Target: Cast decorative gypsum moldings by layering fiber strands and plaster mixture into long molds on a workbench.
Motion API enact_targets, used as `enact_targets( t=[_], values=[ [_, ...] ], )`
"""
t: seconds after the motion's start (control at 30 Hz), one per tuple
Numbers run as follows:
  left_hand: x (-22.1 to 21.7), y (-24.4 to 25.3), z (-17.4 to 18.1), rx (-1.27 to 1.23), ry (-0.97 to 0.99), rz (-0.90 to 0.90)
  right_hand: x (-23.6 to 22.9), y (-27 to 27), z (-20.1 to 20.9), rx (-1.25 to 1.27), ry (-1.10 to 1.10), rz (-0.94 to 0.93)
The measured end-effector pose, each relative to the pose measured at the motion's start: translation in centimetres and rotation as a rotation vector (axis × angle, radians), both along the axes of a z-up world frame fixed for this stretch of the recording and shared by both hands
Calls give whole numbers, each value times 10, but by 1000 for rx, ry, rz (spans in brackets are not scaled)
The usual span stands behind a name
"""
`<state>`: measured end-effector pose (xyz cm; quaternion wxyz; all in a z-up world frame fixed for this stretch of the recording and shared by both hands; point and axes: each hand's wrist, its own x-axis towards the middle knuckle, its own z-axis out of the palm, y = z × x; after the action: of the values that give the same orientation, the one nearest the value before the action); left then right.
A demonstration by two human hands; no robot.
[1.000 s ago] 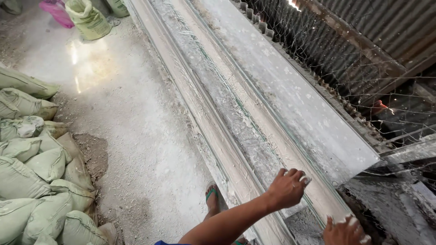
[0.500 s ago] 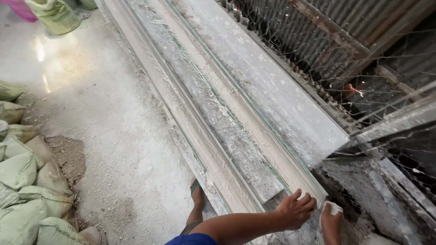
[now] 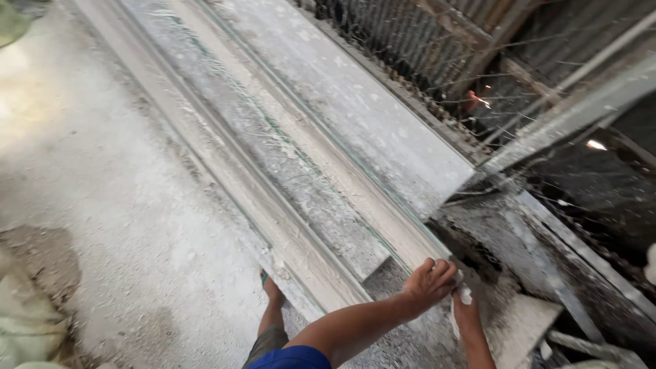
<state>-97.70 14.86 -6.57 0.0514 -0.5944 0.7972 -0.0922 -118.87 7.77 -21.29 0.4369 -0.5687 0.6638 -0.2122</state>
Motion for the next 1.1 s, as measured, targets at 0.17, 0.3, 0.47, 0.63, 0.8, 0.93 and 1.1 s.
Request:
enact_targets(
  t=[0.17, 0.3, 0.47, 0.63, 0.8, 0.93, 1.1],
  values=[
    [-13, -9, -12, 142, 103, -2, -9, 14, 75, 147, 4, 23],
    [2, 0, -23, 53, 297, -39, -20, 16, 97, 383, 221, -49],
    [47, 13, 0, -8, 1146, 207, 22, 49, 80, -120, 292, 91],
    [44, 1, -52, -141, 949, 287, 108, 61, 121, -557, 237, 337],
    [54, -4, -53, -120, 829, 369, 137, 64, 118, -656, 485, 422],
    [86, -7, -16, -205, 798, 582, 128, 64, 95, -579, 555, 253],
    [95, 18, 22, -192, 936, 441, 106, 54, 9, -475, 405, 79]
  ],
)
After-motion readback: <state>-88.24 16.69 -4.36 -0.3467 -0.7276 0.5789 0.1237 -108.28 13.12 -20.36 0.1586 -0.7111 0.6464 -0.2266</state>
